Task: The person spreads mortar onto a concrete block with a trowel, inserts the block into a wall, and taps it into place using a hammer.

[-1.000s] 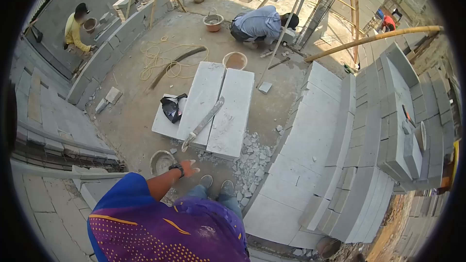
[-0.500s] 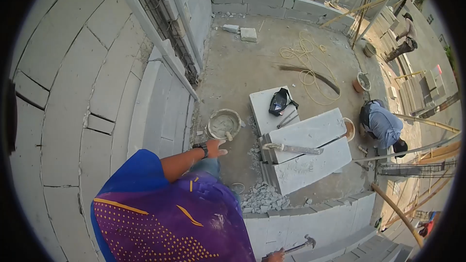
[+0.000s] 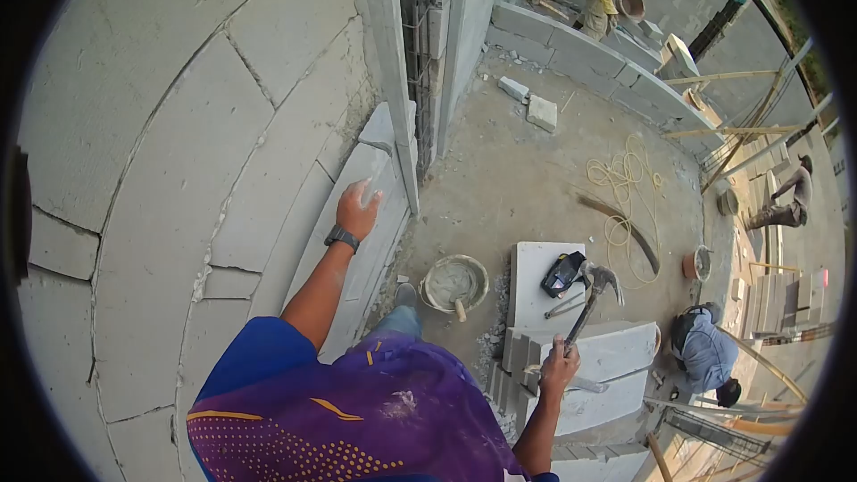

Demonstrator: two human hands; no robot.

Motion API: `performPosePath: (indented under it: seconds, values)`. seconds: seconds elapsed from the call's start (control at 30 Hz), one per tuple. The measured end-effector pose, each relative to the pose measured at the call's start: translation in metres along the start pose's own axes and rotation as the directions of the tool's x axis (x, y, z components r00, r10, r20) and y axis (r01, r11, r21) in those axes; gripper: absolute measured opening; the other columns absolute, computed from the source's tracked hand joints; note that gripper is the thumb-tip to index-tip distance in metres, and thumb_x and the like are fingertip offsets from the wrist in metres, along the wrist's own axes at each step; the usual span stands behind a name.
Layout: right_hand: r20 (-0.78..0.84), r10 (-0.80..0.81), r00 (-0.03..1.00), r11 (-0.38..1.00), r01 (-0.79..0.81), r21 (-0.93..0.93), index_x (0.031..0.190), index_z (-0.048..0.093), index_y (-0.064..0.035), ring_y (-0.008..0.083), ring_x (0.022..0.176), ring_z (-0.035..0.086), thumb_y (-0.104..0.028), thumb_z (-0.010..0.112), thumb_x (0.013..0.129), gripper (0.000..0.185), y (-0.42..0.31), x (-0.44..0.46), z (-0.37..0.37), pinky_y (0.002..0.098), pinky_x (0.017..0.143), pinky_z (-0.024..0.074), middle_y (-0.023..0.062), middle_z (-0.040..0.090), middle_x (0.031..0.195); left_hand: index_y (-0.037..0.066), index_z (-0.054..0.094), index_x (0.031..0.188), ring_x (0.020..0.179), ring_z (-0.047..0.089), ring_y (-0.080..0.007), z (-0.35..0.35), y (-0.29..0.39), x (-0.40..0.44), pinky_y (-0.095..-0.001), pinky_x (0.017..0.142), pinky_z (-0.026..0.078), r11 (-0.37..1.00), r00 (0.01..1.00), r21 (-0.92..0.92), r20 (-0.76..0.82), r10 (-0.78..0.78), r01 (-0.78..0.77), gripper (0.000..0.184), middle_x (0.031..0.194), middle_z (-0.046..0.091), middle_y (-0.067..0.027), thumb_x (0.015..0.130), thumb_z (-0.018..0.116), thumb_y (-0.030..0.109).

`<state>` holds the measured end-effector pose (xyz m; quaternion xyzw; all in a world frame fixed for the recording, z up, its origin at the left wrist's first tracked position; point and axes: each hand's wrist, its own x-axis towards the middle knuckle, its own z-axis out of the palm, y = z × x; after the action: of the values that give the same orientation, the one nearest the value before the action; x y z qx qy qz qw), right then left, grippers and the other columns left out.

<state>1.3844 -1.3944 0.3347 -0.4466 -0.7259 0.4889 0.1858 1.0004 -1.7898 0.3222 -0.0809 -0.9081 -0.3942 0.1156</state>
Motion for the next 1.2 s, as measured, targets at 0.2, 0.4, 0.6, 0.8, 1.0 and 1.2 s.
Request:
performPosePath:
  seconds: [0.2, 0.4, 0.6, 0.8, 1.0, 1.2]
  values:
    - [0.345, -0.105, 0.933, 0.967, 0.177, -0.184, 0.07, 0.052, -0.0006, 0.0154, 0.056, 0.041, -0.034, 0.069, 0.092, 0.043, -0.087, 0.045, 0.106, 0.0372, 0.053, 0.036, 0.0064, 0.047, 0.058, 0.005, 0.058, 0.132, 0.127, 0.05, -0.039, 0.033, -0.029, 0.096, -0.0463, 0.107, 0.041, 0.96, 0.998, 0.277, -0.037, 0.053, -0.04, 0.051, 0.138, 0.054, -0.0214, 0.09, 0.066, 0.033]
    - [0.494, -0.082, 0.866, 0.917, 0.26, -0.303, 0.075, 0.054, 0.0025, 0.0328, 0.058, 0.054, -0.039, 0.069, 0.089, 0.047, -0.151, 0.087, 0.156, 0.0435, 0.059, 0.0438, 0.018, 0.057, 0.063, 0.009, 0.052, 0.141, 0.133, 0.044, -0.0389, 0.067, -0.028, 0.144, -0.0507, 0.111, 0.036, 0.923, 0.991, 0.36, -0.046, -0.126, 0.134, 0.06, 0.146, 0.046, -0.0206, 0.091, 0.066, 0.039]
    - [0.671, -0.043, 0.74, 0.848, 0.382, -0.367, 0.083, 0.058, 0.0012, 0.0451, 0.071, 0.06, -0.045, 0.066, 0.09, 0.047, -0.113, 0.186, 0.171, 0.0502, 0.066, 0.0466, 0.026, 0.062, 0.074, 0.007, 0.049, 0.143, 0.139, 0.038, -0.0355, 0.091, -0.041, 0.14, -0.0587, 0.113, 0.027, 0.757, 0.942, 0.582, -0.047, -0.333, 0.297, 0.075, 0.15, 0.043, -0.0159, 0.083, 0.071, 0.046]
    - [0.83, 0.078, 0.552, 0.815, 0.444, -0.373, 0.094, 0.062, 0.001, 0.0499, 0.081, 0.061, -0.05, 0.056, 0.096, 0.052, -0.106, 0.294, 0.206, 0.0542, 0.072, 0.0468, 0.0293, 0.064, 0.082, 0.019, 0.039, 0.153, 0.14, 0.039, -0.037, 0.098, -0.056, 0.147, -0.058, 0.114, 0.024, 0.772, 0.925, 0.538, -0.039, -0.377, 0.337, 0.086, 0.148, 0.048, -0.0155, 0.077, 0.079, 0.031]
    - [0.802, 0.408, 0.436, 0.909, -0.115, -0.4, 0.083, 0.064, -0.0065, 0.0184, 0.06, 0.052, -0.054, 0.057, 0.097, 0.05, -0.073, 0.317, 0.349, 0.0375, 0.057, 0.0408, 0.0038, 0.057, 0.066, 0.015, 0.023, 0.159, 0.143, 0.035, -0.0367, 0.1, -0.057, 0.143, -0.0567, 0.117, 0.017, 0.766, 0.931, 0.552, -0.053, -0.36, 0.328, 0.094, 0.154, 0.042, -0.0165, 0.08, 0.073, 0.026]
    - [0.803, 0.581, 0.13, 0.716, -0.551, -0.428, 0.077, 0.054, -0.0139, 0.0112, 0.042, 0.039, -0.054, 0.057, 0.098, 0.045, -0.12, 0.265, 0.451, 0.0305, 0.04, 0.0302, -0.0022, 0.049, 0.059, 0.007, 0.022, 0.159, 0.14, 0.038, -0.0414, 0.1, -0.062, 0.141, -0.0575, 0.116, 0.019, 0.803, 0.968, 0.55, -0.041, -0.248, 0.229, 0.089, 0.149, 0.044, -0.0246, 0.087, 0.065, 0.039]
